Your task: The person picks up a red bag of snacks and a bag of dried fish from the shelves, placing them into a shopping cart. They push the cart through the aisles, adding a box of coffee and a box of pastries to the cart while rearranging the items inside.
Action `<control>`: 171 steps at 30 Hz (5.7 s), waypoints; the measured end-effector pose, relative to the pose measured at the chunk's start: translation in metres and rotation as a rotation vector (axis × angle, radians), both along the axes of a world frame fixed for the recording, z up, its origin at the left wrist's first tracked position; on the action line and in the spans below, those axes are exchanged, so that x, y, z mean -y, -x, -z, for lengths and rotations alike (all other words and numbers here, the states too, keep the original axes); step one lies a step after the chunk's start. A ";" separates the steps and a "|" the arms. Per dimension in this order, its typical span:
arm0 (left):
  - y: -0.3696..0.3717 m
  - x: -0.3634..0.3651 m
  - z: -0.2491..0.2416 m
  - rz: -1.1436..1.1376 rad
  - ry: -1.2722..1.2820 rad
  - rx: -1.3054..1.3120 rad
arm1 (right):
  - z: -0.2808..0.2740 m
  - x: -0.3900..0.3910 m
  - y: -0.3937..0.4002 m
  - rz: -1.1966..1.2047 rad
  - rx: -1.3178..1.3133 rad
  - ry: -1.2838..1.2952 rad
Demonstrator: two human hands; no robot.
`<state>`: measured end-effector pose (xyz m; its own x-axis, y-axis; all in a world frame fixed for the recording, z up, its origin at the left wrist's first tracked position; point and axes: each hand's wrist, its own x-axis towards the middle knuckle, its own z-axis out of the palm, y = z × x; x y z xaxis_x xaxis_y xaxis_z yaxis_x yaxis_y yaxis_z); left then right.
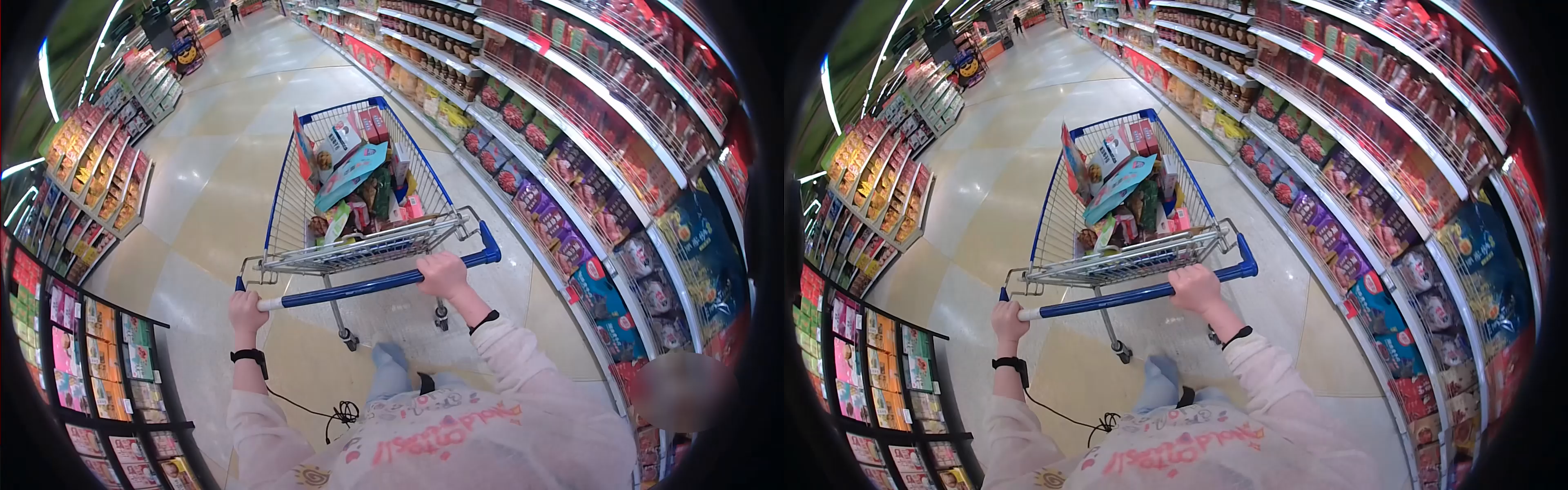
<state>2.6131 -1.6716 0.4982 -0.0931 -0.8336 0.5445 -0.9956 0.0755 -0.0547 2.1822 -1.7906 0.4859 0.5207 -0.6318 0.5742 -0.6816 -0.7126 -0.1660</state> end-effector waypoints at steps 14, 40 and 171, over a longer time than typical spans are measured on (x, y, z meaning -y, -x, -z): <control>-0.112 0.223 0.018 0.037 0.046 0.007 | 0.012 0.223 -0.109 -0.002 0.063 0.106; -0.138 0.579 0.041 -0.068 0.077 -0.003 | 0.041 0.659 -0.166 -0.135 0.052 0.100; -0.645 1.892 0.061 -0.022 -0.332 -0.122 | 0.079 1.890 -0.659 0.041 -0.133 -0.226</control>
